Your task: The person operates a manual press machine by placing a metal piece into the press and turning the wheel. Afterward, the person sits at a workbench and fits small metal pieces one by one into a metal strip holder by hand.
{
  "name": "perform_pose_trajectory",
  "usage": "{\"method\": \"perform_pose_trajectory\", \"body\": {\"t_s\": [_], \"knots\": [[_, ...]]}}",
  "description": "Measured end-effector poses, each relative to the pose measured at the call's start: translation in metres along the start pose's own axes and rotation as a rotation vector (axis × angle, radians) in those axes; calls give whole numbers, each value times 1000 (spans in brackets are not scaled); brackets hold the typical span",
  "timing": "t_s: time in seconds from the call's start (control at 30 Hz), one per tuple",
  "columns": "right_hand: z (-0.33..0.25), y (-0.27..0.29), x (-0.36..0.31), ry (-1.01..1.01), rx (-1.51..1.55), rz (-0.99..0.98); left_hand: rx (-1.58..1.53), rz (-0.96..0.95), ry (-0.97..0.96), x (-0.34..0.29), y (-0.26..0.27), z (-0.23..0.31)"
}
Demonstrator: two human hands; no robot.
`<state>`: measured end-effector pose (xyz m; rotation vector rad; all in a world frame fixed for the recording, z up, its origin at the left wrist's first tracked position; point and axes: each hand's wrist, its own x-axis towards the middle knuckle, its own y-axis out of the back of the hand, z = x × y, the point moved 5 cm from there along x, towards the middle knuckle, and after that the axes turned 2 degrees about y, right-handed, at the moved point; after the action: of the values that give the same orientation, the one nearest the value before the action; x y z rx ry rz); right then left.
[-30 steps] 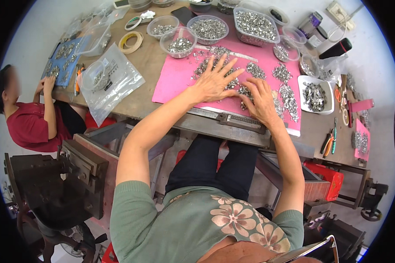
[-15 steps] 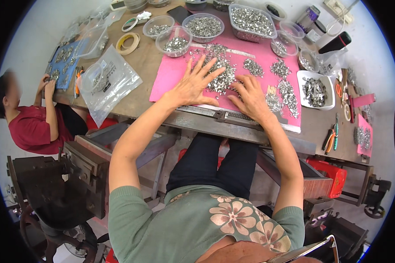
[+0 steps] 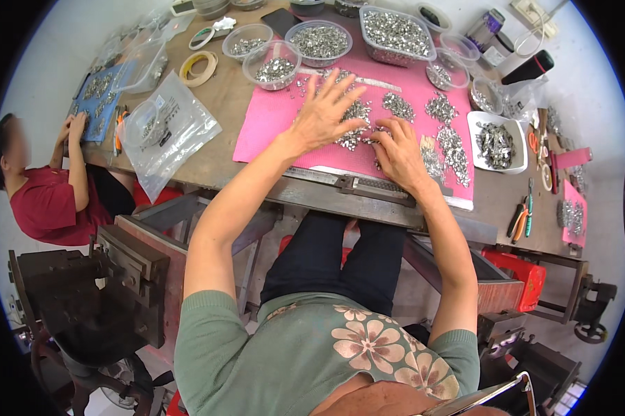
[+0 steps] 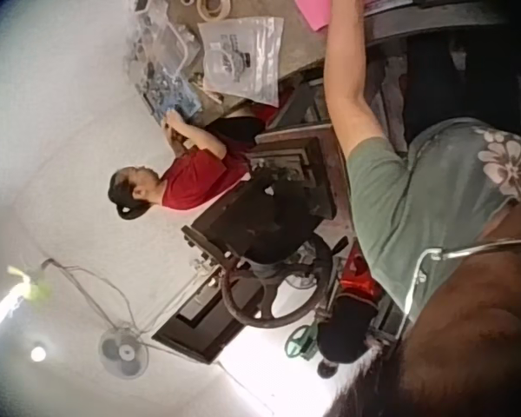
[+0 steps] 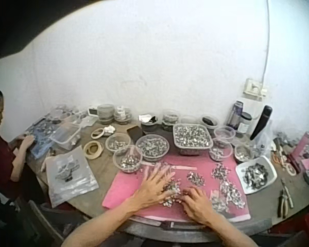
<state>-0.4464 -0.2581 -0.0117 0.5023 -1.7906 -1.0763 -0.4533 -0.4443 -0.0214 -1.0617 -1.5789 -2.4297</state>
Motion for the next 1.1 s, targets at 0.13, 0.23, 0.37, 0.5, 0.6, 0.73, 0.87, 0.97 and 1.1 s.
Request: {"method": "perform_pose_trajectory", "body": {"t_s": [0.13, 0.23, 0.37, 0.5, 0.6, 0.73, 0.87, 0.97, 1.1], "knots": [[-6, -4, -2, 69, 6, 5, 77, -2, 143, -40, 34, -11], [-13, -6, 4, 80, 59, -1, 133, -212, 275, -77, 41, 14], [-22, -15, 16, 36, 42, -84, 87, -336, 362, -93, 31, 54], [-22, -24, 16, 58, 7, -61, -1, -297, 361, -85, 15, 68], [-16, -26, 11, 36, -18, -70, -50, -363, 326, -75, 5, 80], [-15, -19, 4, 31, -5, -71, -124, -301, 296, -71, 1, 87], [-12, -9, -3, 40, 0, -68, -307, -285, 250, -75, 18, 75], [-9, -1, -6, 8, 82, -26, -232, -123, 446, -84, 38, 40], [-15, -7, -8, -28, 42, -26, 34, -105, 424, -92, 34, 42]]}}
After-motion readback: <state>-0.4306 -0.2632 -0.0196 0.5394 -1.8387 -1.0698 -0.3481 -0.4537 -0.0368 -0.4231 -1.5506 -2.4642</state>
